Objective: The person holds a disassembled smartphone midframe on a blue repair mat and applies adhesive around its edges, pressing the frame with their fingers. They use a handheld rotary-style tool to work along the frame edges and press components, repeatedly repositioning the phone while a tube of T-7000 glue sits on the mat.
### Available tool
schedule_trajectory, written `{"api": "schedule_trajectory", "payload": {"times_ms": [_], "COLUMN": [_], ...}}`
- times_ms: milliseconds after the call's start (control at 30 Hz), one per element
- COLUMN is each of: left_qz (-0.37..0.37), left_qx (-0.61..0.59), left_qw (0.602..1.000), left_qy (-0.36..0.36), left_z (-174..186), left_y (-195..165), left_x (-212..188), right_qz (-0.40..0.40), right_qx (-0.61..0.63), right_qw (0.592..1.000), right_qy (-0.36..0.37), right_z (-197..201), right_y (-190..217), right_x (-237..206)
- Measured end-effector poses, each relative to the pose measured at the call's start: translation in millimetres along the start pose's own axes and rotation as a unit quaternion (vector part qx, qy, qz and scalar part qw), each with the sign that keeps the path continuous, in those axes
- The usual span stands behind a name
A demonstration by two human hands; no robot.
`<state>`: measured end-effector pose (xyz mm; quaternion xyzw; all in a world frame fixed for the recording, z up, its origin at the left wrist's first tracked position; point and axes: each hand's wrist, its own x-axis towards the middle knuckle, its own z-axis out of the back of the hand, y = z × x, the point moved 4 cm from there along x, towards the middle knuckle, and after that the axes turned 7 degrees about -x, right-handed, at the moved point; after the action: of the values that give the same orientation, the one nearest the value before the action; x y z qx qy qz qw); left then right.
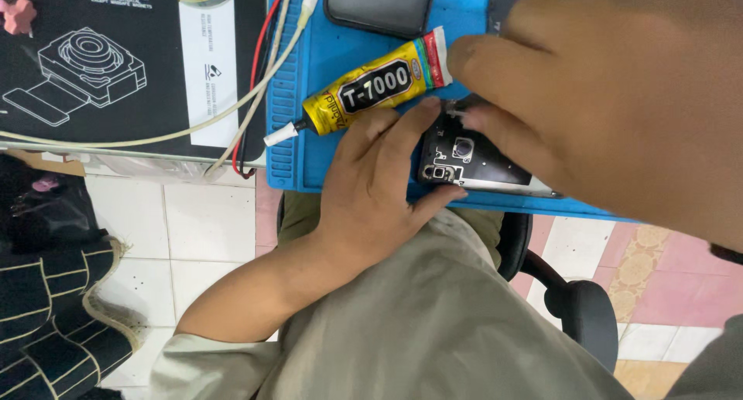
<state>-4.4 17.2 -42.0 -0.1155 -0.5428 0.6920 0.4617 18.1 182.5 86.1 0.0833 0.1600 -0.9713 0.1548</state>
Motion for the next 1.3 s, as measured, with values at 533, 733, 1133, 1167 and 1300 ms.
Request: {"api": "schedule_trajectory", "payload": {"times_ms": [533, 733, 1133, 1167, 1300], "left_qz": [-0.018, -0.021, -0.003, 0.006, -0.01], "left_qx": [0.062, 0.039, -0.021, -0.031, -0.082], "left_qw": [0.998, 0.999, 0.998, 0.998, 0.994], "left_qy": [0.013, -0.001, -0.052, -0.051, -0.065], "left_z": [-3.7, -1.5, 4.3, 5.0, 8.3], "left_y": [-7.7, -12.4, -14.0, -11.7, -5.1], "left_x": [9.4, 14.2, 14.1, 12.3, 5.4], "right_qz": [0.007, -0.007, 0.005, 0.034, 0.006], "right_qx": [-0.089, -0.087, -0.086, -0.14, -0.113], "right_qw": [0.994, 0.991, 0.989, 0.983, 0.992], "right_qy": [0.057, 0.105, 0.117, 0.111, 0.062], "right_z": [-11.7, -23.5, -10.7, -10.9, -4.5], "right_y": [3.4, 1.4, 1.7, 7.3, 8.6], "right_x": [-3.7, -12.4, -8.1, -7.8, -7.3]}}
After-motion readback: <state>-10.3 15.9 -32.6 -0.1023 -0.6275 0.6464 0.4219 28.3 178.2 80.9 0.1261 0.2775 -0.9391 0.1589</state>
